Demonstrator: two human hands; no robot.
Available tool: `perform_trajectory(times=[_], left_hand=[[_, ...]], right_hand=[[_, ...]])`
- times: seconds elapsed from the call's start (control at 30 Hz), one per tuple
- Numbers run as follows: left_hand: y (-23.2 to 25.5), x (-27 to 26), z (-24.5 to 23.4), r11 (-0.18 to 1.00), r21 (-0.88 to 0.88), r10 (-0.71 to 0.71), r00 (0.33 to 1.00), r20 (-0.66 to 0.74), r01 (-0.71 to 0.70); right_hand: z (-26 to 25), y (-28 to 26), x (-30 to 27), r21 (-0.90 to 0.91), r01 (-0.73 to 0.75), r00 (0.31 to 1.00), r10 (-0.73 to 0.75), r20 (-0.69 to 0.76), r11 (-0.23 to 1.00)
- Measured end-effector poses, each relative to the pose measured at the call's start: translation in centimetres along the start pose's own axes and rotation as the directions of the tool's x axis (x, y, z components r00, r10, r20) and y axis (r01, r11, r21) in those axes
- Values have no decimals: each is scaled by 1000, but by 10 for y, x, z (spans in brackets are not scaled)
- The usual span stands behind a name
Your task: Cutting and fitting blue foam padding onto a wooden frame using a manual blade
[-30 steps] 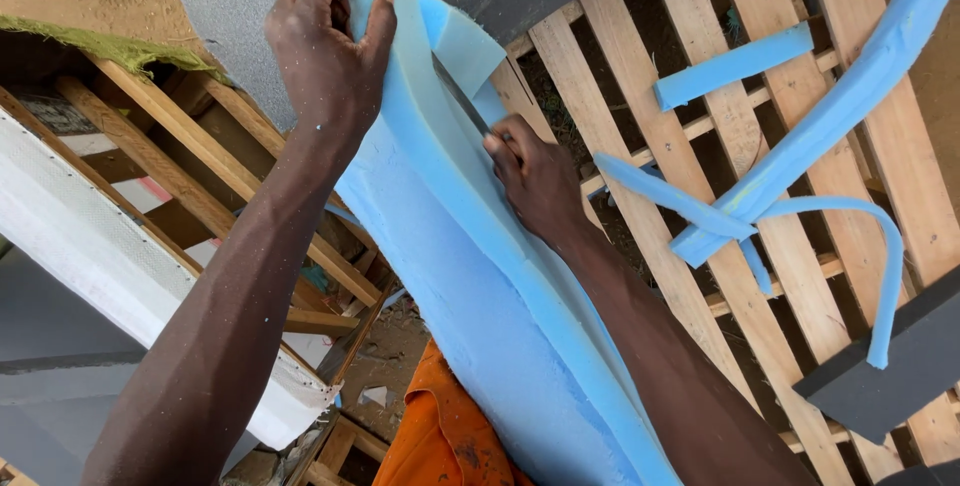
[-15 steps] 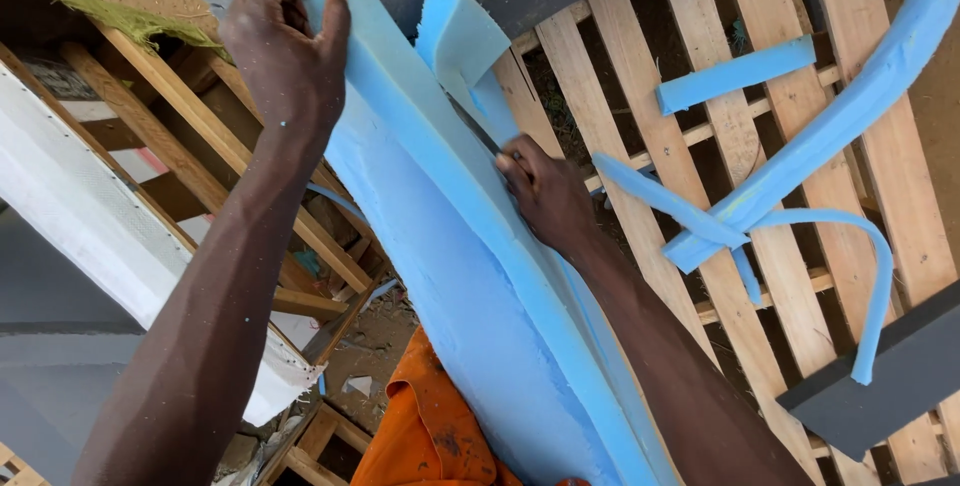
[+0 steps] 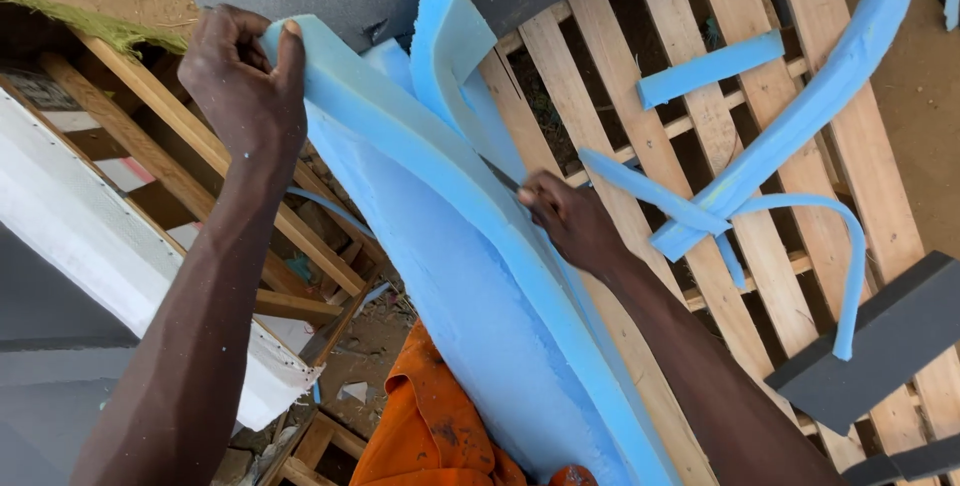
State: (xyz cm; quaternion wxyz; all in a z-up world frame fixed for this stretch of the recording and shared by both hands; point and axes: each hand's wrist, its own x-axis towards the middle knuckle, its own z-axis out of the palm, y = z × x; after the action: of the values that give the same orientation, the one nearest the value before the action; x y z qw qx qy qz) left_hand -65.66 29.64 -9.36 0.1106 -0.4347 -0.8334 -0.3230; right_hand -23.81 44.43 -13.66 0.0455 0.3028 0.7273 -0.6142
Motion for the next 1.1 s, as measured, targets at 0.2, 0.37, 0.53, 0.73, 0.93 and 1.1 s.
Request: perform_trajectory(times=[0.2, 0.37, 0.53, 0.73, 0.93, 1.1], left_hand=[[-16, -4, -5, 1000, 17, 10, 1000, -1, -10], [-25, -14, -18, 999, 43, 13, 1000, -22, -12], [-34, -16, -19, 995, 97, 23, 1000, -21, -20], [-54, -28, -33, 997, 19, 70, 998, 4, -70], [-45, -48, -53, 997, 79, 17, 1000, -13, -16], [75, -62, -74, 935, 349, -209, 896, 392, 66]], right_hand=[[-14, 18, -62, -121, -177, 980, 187, 73, 977], [-22, 33, -117, -80, -292, 948, 300, 105, 953], [1, 18, -44, -34, -87, 994, 89, 59, 996], [-21, 55, -175, -179, -243, 955, 267, 125, 953], [-11, 75, -177, -174, -322, 932, 344, 112, 930], [3, 82, -119, -139, 97, 994, -89, 60, 986]])
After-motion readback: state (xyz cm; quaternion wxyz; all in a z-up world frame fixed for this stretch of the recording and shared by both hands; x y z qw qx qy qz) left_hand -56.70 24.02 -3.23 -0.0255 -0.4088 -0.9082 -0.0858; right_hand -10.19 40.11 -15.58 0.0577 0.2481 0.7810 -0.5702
